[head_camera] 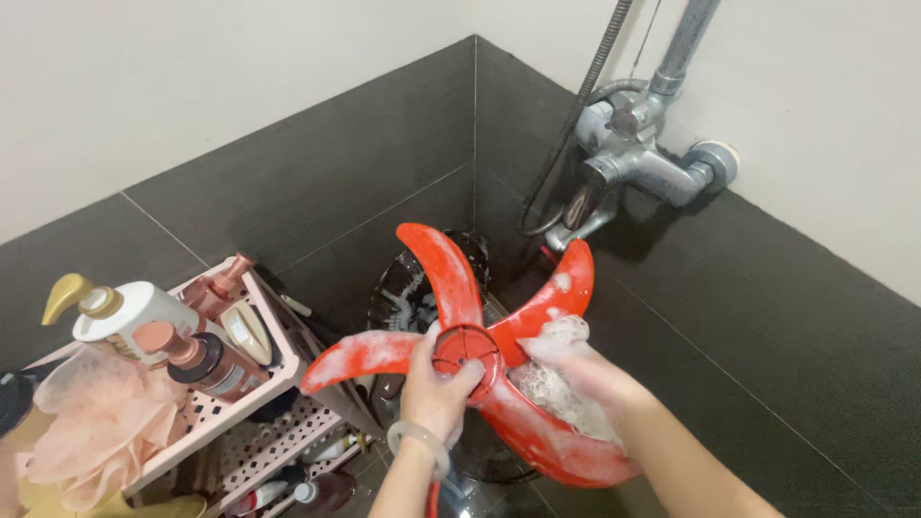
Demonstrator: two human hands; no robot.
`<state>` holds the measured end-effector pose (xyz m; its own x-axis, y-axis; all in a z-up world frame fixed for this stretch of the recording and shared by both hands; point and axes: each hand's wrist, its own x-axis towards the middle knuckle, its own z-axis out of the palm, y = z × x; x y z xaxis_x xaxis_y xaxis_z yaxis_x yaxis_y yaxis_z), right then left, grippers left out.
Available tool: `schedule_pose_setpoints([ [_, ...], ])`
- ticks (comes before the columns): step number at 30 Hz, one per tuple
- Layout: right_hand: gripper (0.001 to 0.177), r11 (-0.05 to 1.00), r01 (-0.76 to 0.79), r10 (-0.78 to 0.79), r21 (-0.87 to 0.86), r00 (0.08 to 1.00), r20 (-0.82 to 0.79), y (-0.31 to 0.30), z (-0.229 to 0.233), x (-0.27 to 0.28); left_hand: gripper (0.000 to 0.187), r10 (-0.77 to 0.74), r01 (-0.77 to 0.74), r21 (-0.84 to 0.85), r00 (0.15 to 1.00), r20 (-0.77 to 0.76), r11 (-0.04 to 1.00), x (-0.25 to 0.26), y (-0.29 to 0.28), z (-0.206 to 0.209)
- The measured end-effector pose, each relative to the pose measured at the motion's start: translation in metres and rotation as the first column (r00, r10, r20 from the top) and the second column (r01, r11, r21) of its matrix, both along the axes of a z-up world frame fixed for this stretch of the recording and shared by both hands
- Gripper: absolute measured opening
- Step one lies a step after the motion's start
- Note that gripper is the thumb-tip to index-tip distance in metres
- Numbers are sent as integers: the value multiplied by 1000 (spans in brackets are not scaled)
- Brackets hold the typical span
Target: The person scrubs a red fan blade and a metal fan cage with a soapy cloth in a bathroom. They rotate the parts to clean different surfaces and rinse them under running water.
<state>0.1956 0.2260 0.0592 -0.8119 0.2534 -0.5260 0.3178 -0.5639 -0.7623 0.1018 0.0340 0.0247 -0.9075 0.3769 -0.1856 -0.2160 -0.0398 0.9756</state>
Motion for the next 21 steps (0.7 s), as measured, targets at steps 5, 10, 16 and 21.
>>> schedule_pose_setpoints([
  [5,30,998,-59,60,11,996,-65,-3,-9,-14,69,-139,131,-69,982,-131,989,-21,-22,22],
  [10,30,996,-87,90,33,994,-68,17,-8,-8,73,-16,-48,-299,978,-207,953,-43,-48,25],
  [16,29,972,208,-220,-107,968,-118,19,1,-23,77,3,-29,-175,989,-149,984,-45,-32,21],
  [21,29,870,369,-400,-327,916,-30,-20,1,-45,78,-83,45,-363,993,-89,931,-34,-2,42],
])
